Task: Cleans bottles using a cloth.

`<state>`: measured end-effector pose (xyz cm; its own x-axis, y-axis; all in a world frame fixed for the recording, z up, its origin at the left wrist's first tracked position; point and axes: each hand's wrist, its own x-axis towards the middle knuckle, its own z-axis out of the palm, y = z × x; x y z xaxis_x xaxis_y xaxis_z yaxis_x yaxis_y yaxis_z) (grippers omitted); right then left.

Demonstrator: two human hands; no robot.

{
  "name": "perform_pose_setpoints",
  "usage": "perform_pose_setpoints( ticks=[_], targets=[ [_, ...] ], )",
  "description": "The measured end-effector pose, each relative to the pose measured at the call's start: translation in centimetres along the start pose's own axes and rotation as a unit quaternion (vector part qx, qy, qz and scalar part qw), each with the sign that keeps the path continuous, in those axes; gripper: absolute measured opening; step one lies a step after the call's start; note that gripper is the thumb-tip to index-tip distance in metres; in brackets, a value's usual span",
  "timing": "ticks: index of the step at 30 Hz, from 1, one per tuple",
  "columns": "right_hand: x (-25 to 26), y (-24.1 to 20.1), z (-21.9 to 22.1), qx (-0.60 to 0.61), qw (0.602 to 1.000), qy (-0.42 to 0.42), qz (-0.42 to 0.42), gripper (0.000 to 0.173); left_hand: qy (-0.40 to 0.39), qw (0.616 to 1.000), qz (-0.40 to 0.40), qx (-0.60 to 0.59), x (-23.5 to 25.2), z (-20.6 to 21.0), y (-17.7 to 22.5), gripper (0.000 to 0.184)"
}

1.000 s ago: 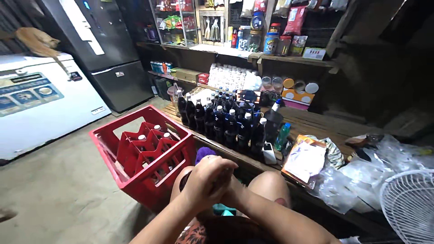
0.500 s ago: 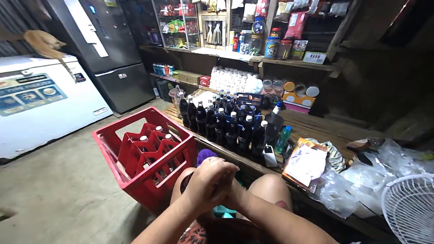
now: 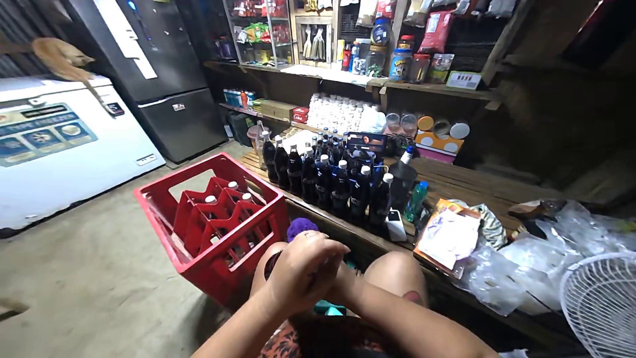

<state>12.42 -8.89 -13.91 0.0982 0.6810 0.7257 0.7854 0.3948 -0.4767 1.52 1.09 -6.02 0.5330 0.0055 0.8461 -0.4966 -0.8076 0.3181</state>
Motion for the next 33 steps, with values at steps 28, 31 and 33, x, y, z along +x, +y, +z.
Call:
perform_pose_setpoints(
  ticks=[28,31,33],
  targets=[
    [-0.9,1.1,0.9,0.008,0.998,-0.045,0.036,0.074,-0.003,1.000,0.007,-0.006,-0.4,-0.7,0.0,0.018],
    [-1.3,2.4,1.5,0.098,0.971,-0.140,0.168,0.092,0.004,1.000,-0.010,-0.006,-0.4,-1.4,-0.3,0.019],
    [-1.2,2.9,1.9,0.128,0.952,-0.181,0.212,0.095,0.015,1.000,-0.012,-0.017,-0.3,-1.6,-0.4,0.018]
  ],
)
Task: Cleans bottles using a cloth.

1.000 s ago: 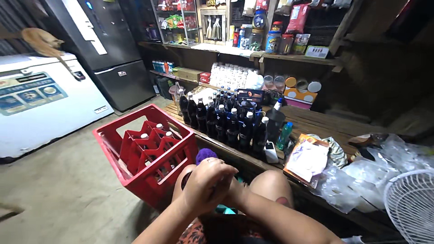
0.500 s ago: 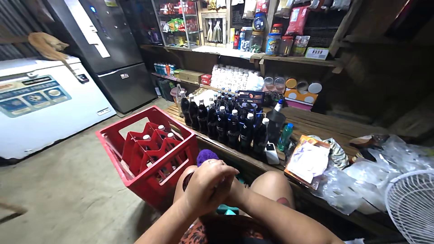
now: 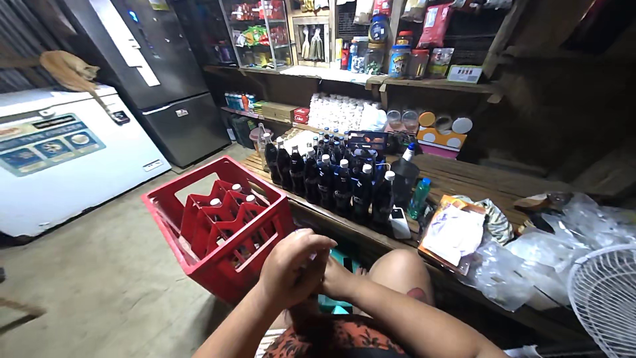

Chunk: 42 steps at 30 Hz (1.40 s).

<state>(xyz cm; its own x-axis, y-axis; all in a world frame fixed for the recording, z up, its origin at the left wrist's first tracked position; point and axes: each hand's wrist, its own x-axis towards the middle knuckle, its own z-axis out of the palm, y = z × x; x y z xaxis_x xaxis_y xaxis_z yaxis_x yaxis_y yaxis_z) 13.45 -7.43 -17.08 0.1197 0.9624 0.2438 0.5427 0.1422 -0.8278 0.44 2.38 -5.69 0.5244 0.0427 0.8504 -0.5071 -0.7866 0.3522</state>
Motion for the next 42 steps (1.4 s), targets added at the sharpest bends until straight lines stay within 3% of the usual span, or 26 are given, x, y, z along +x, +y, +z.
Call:
perform_pose_setpoints(
  ticks=[4,7,9,13,16,18,22,28,34,38,42],
  targets=[
    [0.1,-1.6,-0.8,0.005,1.000,-0.001,-0.014,0.091,0.014,1.000,-0.005,-0.019,0.0,-0.4,-0.1,0.017],
    [-0.1,-2.8,-1.2,0.006,0.981,0.090,-0.173,0.082,0.019,0.999,-0.008,-0.027,-0.1,-0.9,-0.2,0.017],
    [0.0,-3.9,-1.6,-0.011,0.967,0.112,-0.228,0.075,0.020,0.999,-0.020,-0.038,-0.2,-1.3,0.0,0.018],
    [-0.1,-4.1,-1.4,-0.045,0.986,0.072,-0.143,0.082,0.042,0.990,-0.120,-0.065,-0.4,-2.2,0.6,0.024],
    [0.3,-3.9,-1.5,-0.072,0.996,-0.043,0.005,0.089,0.090,0.969,-0.219,-0.077,-0.7,-3.0,0.8,0.029],
    [0.6,-4.1,-1.6,-0.070,0.992,-0.097,0.048,0.087,0.129,0.961,-0.213,-0.117,-1.2,-3.4,0.7,0.025],
    [0.1,-5.2,-1.7,-0.068,0.993,-0.092,-0.008,0.084,0.166,0.955,-0.153,-0.192,-2.5,-4.7,1.5,0.022],
    [-0.5,-5.7,-1.6,-0.080,0.992,-0.073,-0.061,0.078,0.152,0.943,-0.079,-0.285,-5.2,-6.5,0.6,0.033],
    [-0.5,-5.5,-1.1,-0.060,0.994,-0.091,-0.009,0.078,0.121,0.942,-0.074,-0.303,-6.0,-5.8,0.4,0.039],
    [-1.1,-7.8,-1.6,-0.053,0.992,-0.090,-0.064,0.080,0.111,0.944,-0.077,-0.302,-5.4,-6.3,1.8,0.038],
    [-1.1,-6.5,-1.1,-0.037,0.991,-0.070,-0.109,0.078,0.091,0.942,-0.080,-0.314,-5.9,-6.1,1.1,0.035]
  ],
)
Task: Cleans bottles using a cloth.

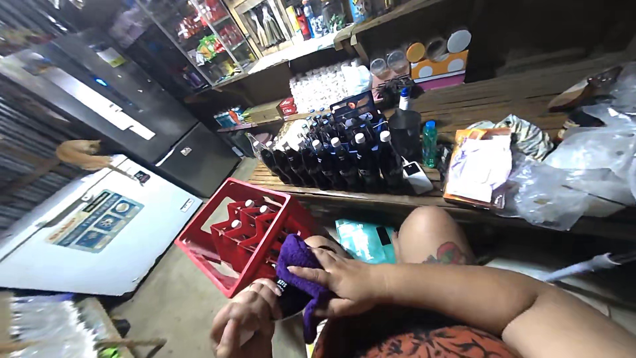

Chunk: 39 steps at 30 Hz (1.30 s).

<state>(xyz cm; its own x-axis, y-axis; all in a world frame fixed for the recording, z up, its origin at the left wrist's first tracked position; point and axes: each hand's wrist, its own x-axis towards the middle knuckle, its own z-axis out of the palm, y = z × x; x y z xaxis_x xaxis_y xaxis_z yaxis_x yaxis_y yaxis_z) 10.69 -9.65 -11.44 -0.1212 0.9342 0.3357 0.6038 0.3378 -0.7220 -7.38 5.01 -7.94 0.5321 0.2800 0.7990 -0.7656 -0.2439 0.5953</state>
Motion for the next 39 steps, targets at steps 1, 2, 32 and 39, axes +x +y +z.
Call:
perform_pose_setpoints(
  ticks=[1,2,32,39],
  targets=[
    [0.1,0.7,0.1,0.005,1.000,-0.003,0.007,0.077,-0.007,1.000,-0.001,-0.011,-0.1,-0.3,-0.4,0.036],
    [0.2,1.6,0.3,0.014,1.000,0.002,0.013,0.074,-0.014,1.000,-0.001,-0.020,-0.2,-0.4,-0.6,0.037],
    [0.0,2.5,0.6,-0.033,0.996,-0.034,0.073,0.092,-0.059,0.998,-0.011,0.022,-0.8,0.6,-0.2,0.044],
    [0.0,3.6,1.1,-0.031,0.993,-0.041,0.102,0.095,-0.049,0.998,-0.009,0.049,-0.3,0.8,-0.3,0.045]
  ],
)
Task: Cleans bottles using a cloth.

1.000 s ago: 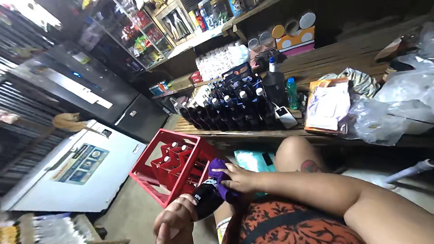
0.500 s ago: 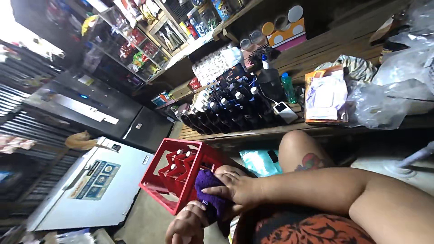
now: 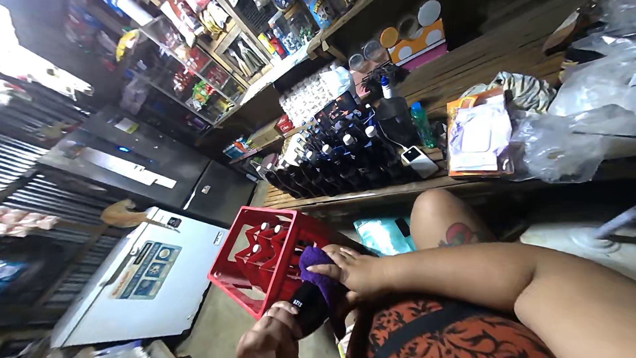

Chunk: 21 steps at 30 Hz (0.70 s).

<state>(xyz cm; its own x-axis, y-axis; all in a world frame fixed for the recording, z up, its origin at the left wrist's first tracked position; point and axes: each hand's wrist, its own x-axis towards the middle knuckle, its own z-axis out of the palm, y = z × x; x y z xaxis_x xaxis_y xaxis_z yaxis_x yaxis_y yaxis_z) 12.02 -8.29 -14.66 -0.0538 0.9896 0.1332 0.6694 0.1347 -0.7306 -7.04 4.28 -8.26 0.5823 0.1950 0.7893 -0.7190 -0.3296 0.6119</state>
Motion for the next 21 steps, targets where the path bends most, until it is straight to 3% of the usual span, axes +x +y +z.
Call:
perform_pose_setpoints(
  ticks=[7,12,21],
  targets=[
    [0.1,0.3,0.1,0.012,0.997,0.013,0.077,0.100,0.095,0.986,-0.051,0.128,2.4,-1.3,-0.2,0.029],
    [0.3,1.2,0.9,0.001,0.993,0.008,0.119,0.100,0.181,0.978,-0.097,0.038,3.0,-0.8,-0.5,0.030],
    [-0.3,0.0,-0.3,0.010,0.999,0.015,0.041,0.099,0.180,0.982,-0.053,0.012,2.1,1.6,-0.6,0.029]
  ],
)
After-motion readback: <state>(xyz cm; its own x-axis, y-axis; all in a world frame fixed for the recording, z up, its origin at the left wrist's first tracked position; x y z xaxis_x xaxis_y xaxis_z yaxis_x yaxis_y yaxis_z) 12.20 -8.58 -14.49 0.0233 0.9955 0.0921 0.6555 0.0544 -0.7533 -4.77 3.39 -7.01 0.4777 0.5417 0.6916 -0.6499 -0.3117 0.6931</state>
